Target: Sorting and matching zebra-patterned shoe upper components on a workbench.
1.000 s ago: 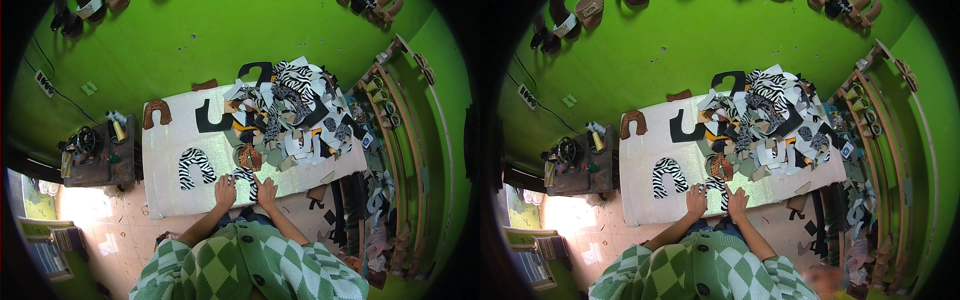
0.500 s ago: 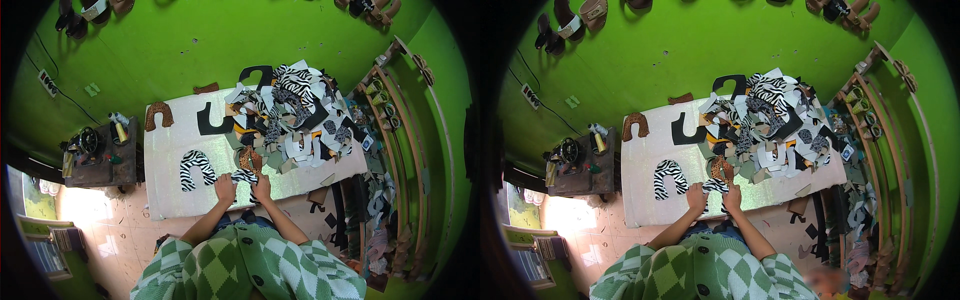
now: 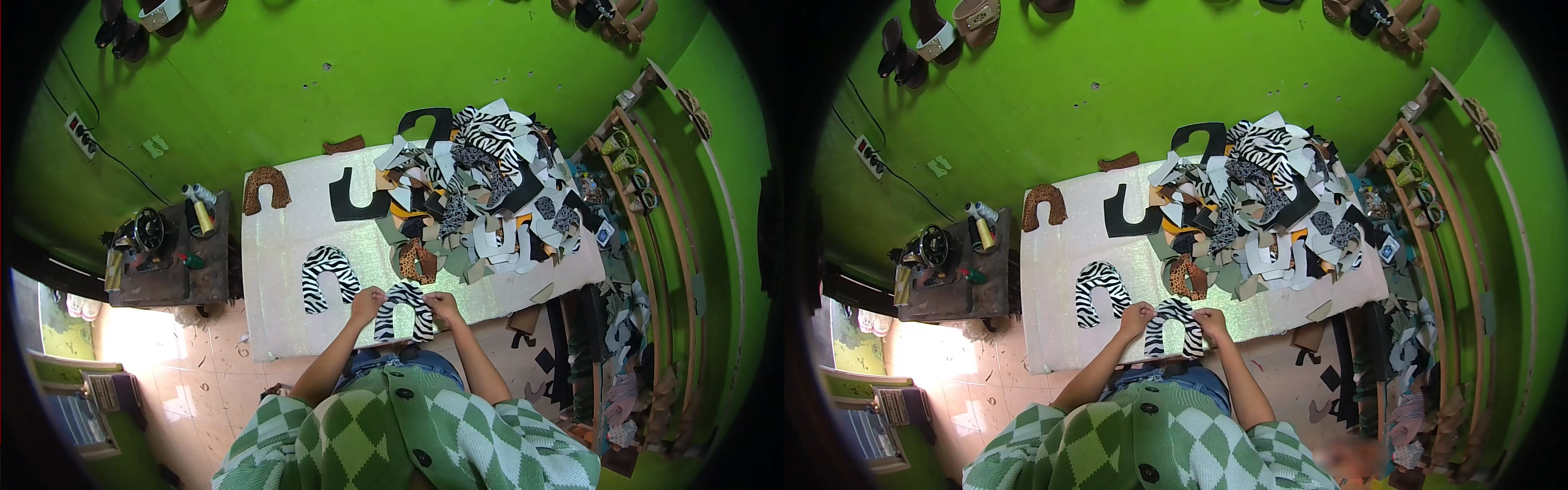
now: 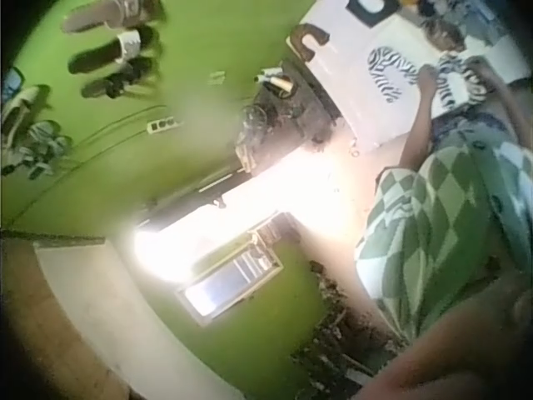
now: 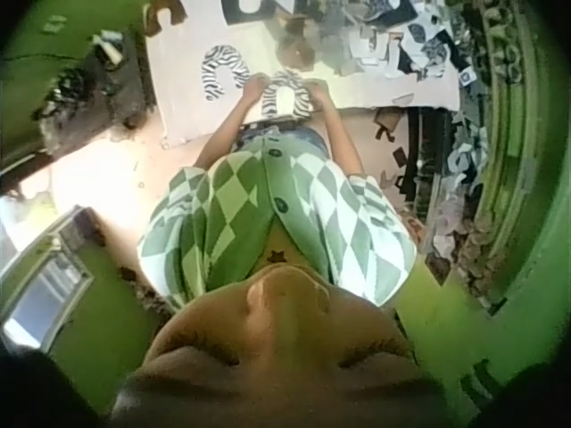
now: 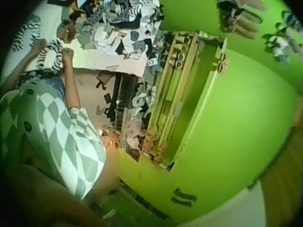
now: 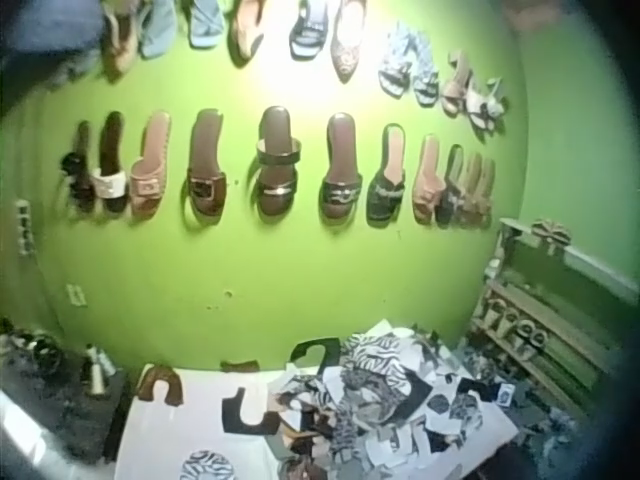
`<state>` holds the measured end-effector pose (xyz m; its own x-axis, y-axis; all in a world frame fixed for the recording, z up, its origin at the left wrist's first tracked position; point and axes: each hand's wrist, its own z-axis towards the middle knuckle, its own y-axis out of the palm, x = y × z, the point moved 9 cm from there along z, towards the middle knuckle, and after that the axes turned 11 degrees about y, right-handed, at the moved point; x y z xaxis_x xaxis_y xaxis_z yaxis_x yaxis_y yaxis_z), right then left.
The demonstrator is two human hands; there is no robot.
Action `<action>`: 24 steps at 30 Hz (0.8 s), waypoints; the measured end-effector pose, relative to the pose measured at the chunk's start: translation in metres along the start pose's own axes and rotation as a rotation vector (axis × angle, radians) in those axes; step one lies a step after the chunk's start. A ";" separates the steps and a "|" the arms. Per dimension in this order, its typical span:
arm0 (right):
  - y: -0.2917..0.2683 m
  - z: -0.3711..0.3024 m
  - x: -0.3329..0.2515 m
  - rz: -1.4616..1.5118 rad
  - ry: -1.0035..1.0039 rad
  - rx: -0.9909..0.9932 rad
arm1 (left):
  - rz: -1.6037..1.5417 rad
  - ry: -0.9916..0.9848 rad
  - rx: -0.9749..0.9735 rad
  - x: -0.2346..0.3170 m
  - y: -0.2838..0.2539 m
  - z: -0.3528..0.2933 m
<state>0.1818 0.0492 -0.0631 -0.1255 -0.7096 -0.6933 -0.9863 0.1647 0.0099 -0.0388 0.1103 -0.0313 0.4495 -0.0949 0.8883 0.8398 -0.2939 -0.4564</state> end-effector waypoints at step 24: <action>0.208 0.037 -0.122 -0.329 -0.336 0.071 | -0.205 -0.340 0.363 -0.130 -0.191 0.000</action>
<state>-0.0044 0.1952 -0.0033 0.2452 -0.4727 -0.8464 -0.9568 0.0229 -0.2900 -0.2579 0.1785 -0.0593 0.2876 0.2610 0.9215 0.9450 0.0790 -0.3173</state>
